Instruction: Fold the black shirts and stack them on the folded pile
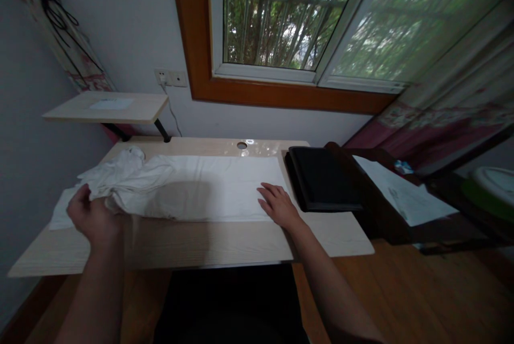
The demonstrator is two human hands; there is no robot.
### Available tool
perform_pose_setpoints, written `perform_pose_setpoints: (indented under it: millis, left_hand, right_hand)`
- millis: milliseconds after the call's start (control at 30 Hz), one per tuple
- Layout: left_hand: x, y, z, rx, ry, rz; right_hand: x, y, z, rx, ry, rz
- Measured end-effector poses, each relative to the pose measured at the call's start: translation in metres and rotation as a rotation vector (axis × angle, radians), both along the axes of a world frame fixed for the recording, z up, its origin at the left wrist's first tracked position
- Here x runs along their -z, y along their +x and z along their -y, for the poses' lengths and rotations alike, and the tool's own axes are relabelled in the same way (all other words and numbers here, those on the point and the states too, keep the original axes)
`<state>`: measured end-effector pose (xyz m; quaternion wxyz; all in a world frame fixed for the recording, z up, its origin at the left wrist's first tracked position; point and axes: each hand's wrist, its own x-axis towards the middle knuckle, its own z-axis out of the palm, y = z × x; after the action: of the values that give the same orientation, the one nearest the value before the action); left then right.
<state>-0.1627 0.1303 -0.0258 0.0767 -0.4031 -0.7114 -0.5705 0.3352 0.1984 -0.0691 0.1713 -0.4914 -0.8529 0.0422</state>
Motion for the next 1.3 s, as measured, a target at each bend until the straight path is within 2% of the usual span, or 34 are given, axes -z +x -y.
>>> perform_pose_setpoints:
  millis: [67,100,200,267,333,400,533,767,900,1000,1167,1300]
  left_hand:
    - [-0.001,0.001,0.009,-0.049,0.038,-0.127]
    - [-0.001,0.003,0.013,0.018,0.022,-0.209]
    - [0.004,0.016,0.013,0.467,-0.142,-0.457]
    - [0.015,0.024,0.010,0.747,-0.263,-0.568]
    - [0.030,0.029,0.007,0.923,-0.388,-0.623]
    - [0.043,0.032,0.005,0.981,-0.479,-0.630]
    - [0.053,0.033,0.004,0.978,-0.537,-0.571]
    - [0.049,0.035,0.003,0.887,-0.538,-0.441]
    - [0.033,0.045,0.002,0.762,-0.643,-0.294]
    - [0.016,0.055,0.000,0.665,-0.668,-0.265]
    - [-0.002,0.062,-0.007,0.588,-0.555,-0.317]
    - [-0.009,0.064,-0.014,0.552,-0.454,-0.345]
  right_hand:
    - [0.000,0.000,0.000,0.006,0.001,-0.005]
    - [0.000,0.000,0.000,0.007,0.000,-0.008]
    - [-0.001,0.000,0.000,0.007,-0.006,-0.022]
    - [-0.001,0.000,0.000,0.004,-0.008,-0.034]
    - [-0.001,0.001,0.000,0.000,-0.009,-0.044]
    - [0.000,0.001,-0.001,0.000,-0.009,-0.051]
    - [0.002,0.003,-0.003,0.000,-0.009,-0.061]
    - [0.003,0.002,-0.003,0.001,-0.003,-0.086]
    - [0.001,0.001,-0.003,0.019,-0.008,-0.093]
    - [-0.005,-0.006,0.001,0.042,-0.007,-0.109]
    - [-0.025,-0.039,0.016,-0.057,0.008,-0.147]
    - [-0.034,-0.070,0.023,-0.144,-0.004,-0.064]
